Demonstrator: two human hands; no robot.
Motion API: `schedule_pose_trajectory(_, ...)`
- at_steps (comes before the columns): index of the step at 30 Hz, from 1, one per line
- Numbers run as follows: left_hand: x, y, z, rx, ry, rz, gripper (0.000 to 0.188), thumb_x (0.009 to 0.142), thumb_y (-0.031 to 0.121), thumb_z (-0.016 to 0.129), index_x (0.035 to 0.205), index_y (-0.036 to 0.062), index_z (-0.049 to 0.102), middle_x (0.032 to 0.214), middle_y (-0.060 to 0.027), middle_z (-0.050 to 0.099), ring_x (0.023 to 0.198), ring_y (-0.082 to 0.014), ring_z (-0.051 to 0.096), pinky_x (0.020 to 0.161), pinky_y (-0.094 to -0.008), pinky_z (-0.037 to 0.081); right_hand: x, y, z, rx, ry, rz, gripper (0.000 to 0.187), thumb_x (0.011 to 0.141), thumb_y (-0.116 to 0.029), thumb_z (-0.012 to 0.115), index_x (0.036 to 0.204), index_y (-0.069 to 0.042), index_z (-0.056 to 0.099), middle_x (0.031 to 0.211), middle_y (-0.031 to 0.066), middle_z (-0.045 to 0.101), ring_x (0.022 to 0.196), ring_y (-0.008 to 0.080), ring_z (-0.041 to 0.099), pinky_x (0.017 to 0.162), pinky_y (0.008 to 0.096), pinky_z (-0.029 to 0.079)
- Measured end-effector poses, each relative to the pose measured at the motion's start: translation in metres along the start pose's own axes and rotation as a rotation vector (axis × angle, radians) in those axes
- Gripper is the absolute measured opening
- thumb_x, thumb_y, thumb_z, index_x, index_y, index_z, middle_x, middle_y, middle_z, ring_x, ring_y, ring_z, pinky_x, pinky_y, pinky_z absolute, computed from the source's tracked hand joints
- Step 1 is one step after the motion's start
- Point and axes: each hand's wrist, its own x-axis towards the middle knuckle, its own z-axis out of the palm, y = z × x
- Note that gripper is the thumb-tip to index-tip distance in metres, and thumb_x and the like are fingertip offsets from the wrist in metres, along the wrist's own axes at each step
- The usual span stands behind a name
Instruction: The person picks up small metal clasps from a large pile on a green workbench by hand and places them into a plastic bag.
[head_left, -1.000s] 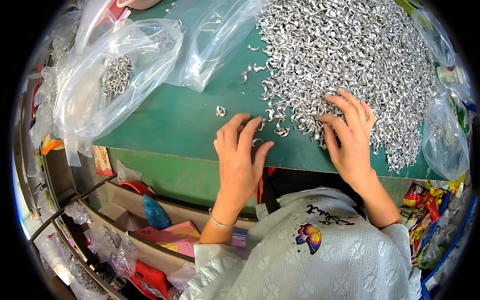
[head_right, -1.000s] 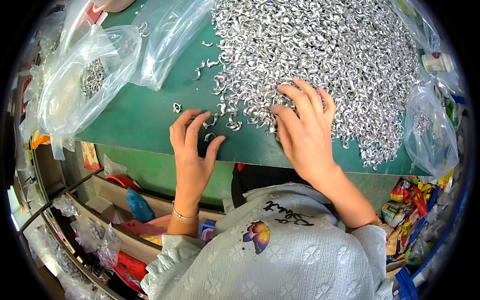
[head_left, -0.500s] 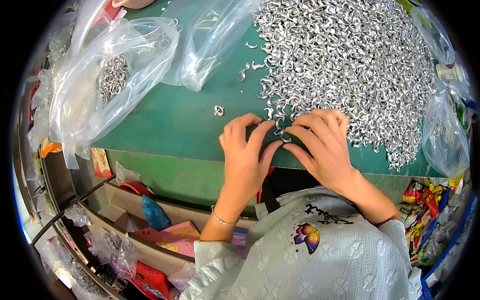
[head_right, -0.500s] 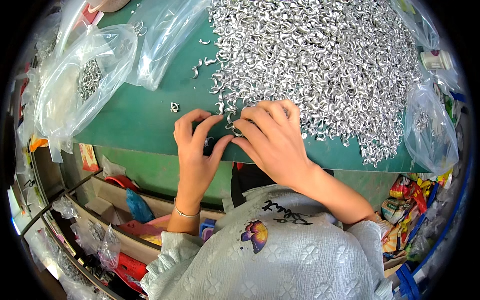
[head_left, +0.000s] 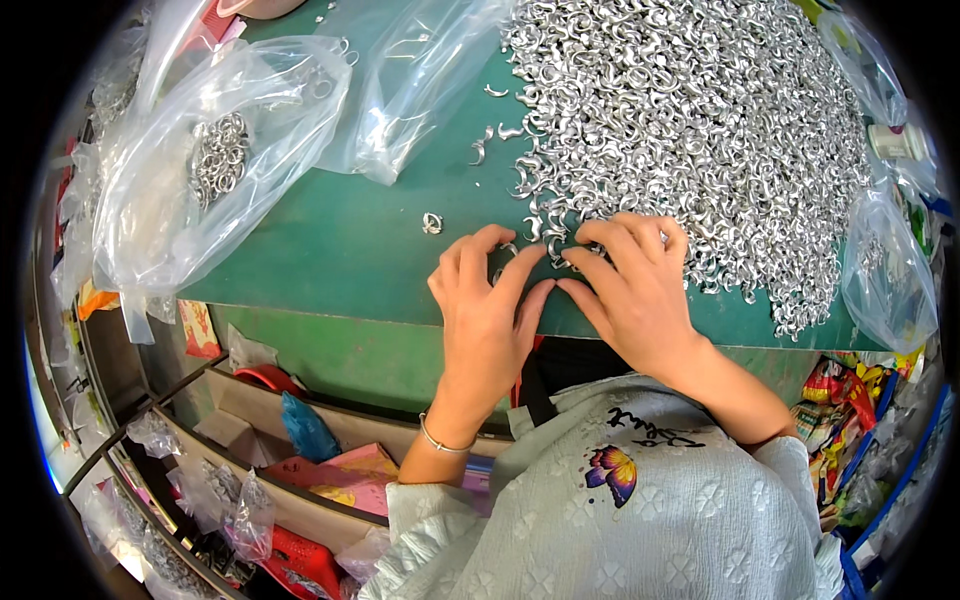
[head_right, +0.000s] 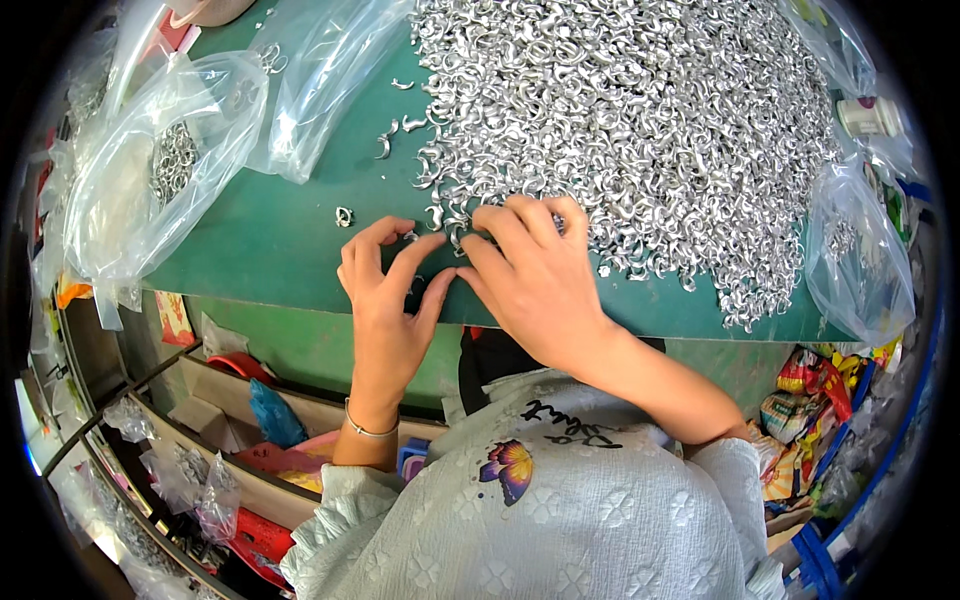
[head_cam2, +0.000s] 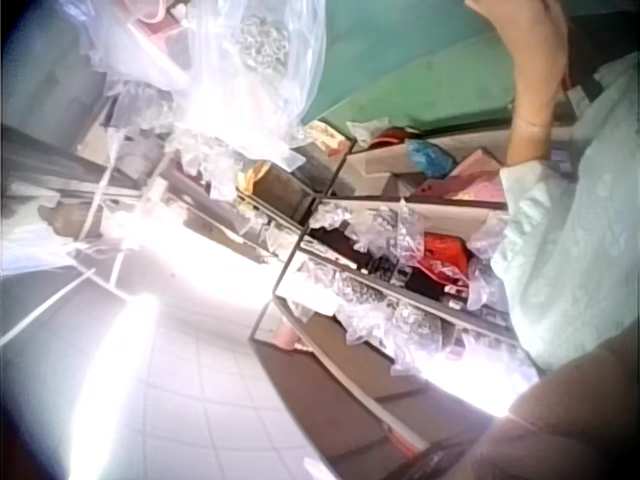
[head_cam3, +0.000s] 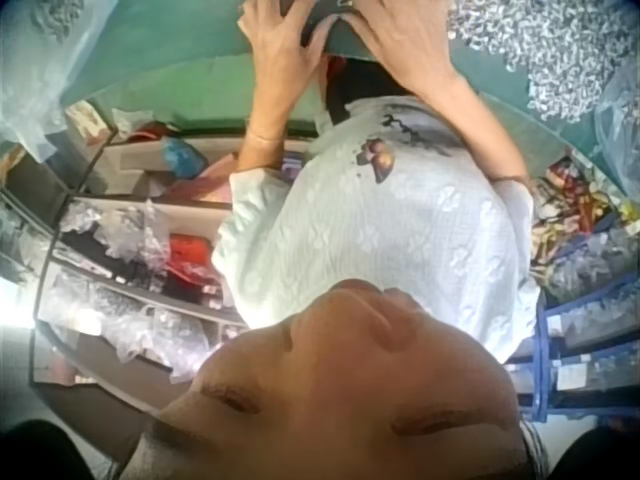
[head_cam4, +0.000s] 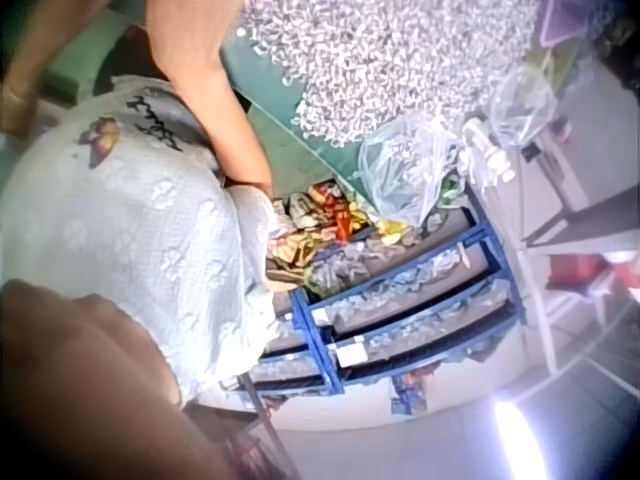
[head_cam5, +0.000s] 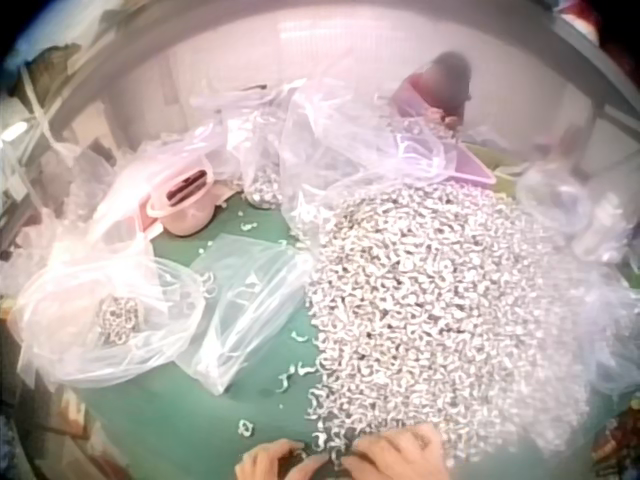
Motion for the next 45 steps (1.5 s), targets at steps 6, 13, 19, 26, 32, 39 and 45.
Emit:
schedule_pose_trajectory(6,-0.002,-0.003,-0.004,0.043,-0.003,0.041,0.026,0.068,0.002,0.072,0.092,0.0093,0.064,0.111,-0.0083,0.052,0.100,-0.0269,0.047,0.085,-0.0381,0.034,-0.008,0.003,0.001,0.012,-0.054,-0.083,0.016,0.073,-0.011,0.066,0.087,-0.006,0.061,0.100,0.0049,0.054,0.101,0.0214,0.050,0.088,0.0432,0.031)
schedule_pose_trajectory(13,0.005,0.001,0.003,0.047,-0.023,0.075,0.020,0.069,0.001,0.070,0.087,0.0080,0.063,0.107,-0.0083,0.053,0.102,-0.0272,0.048,0.087,-0.0379,0.033,-0.003,0.016,-0.011,0.163,0.175,0.060,0.017,0.071,-0.002,0.069,0.085,-0.004,0.061,0.087,0.0042,0.061,0.087,0.0222,0.056,0.081,0.0365,0.036)
schedule_pose_trajectory(19,-0.002,0.003,-0.014,0.086,-0.049,-0.009,0.024,0.069,0.000,0.069,0.089,0.0067,0.059,0.109,-0.0094,0.053,0.105,-0.0291,0.048,0.088,-0.0387,0.033,0.000,0.019,-0.018,0.150,0.193,0.095,0.017,0.070,-0.001,0.070,0.084,-0.006,0.061,0.085,0.0044,0.063,0.081,0.0220,0.057,0.076,0.0345,0.037)
schedule_pose_trajectory(26,-0.001,0.008,-0.010,0.051,-0.079,-0.049,0.057,0.066,0.003,0.074,0.118,0.0079,0.052,0.117,-0.0100,0.048,0.110,-0.0290,0.044,0.093,-0.0394,0.031,0.007,0.000,0.012,0.159,-0.017,-0.095,0.020,0.072,-0.006,0.068,0.091,-0.006,0.062,0.093,0.0033,0.059,0.087,0.0201,0.052,0.077,0.0347,0.035)
schedule_pose_trajectory(32,-0.004,0.006,-0.014,0.055,-0.086,-0.052,0.050,0.067,0.006,0.075,0.113,0.0082,0.056,0.117,-0.0097,0.048,0.110,-0.0289,0.044,0.094,-0.0404,0.030,0.009,0.010,-0.002,0.133,0.122,0.004,0.020,0.072,-0.008,0.066,0.091,-0.007,0.062,0.090,0.0010,0.056,0.088,0.0195,0.050,0.076,0.0345,0.034)
schedule_pose_trajectory(39,-0.005,0.000,0.003,0.089,0.034,-0.029,0.032,0.068,0.003,0.073,0.097,0.0060,0.059,0.111,-0.0096,0.052,0.106,-0.0287,0.048,0.092,-0.0393,0.031,0.013,0.007,0.009,-0.060,0.021,-0.047,0.014,0.073,-0.011,0.062,0.087,-0.009,0.063,0.093,0.0010,0.051,0.089,0.0193,0.047,0.079,0.0362,0.033)
schedule_pose_trajectory(45,-0.005,0.003,0.000,-0.006,0.070,-0.073,0.034,0.068,0.006,0.075,0.098,0.0072,0.060,0.111,-0.0088,0.052,0.106,-0.0284,0.047,0.091,-0.0389,0.031,0.011,0.007,0.001,0.105,0.007,0.000,0.015,0.072,-0.009,0.066,0.086,-0.007,0.063,0.092,0.0019,0.052,0.088,0.0201,0.047,0.078,0.0365,0.031)
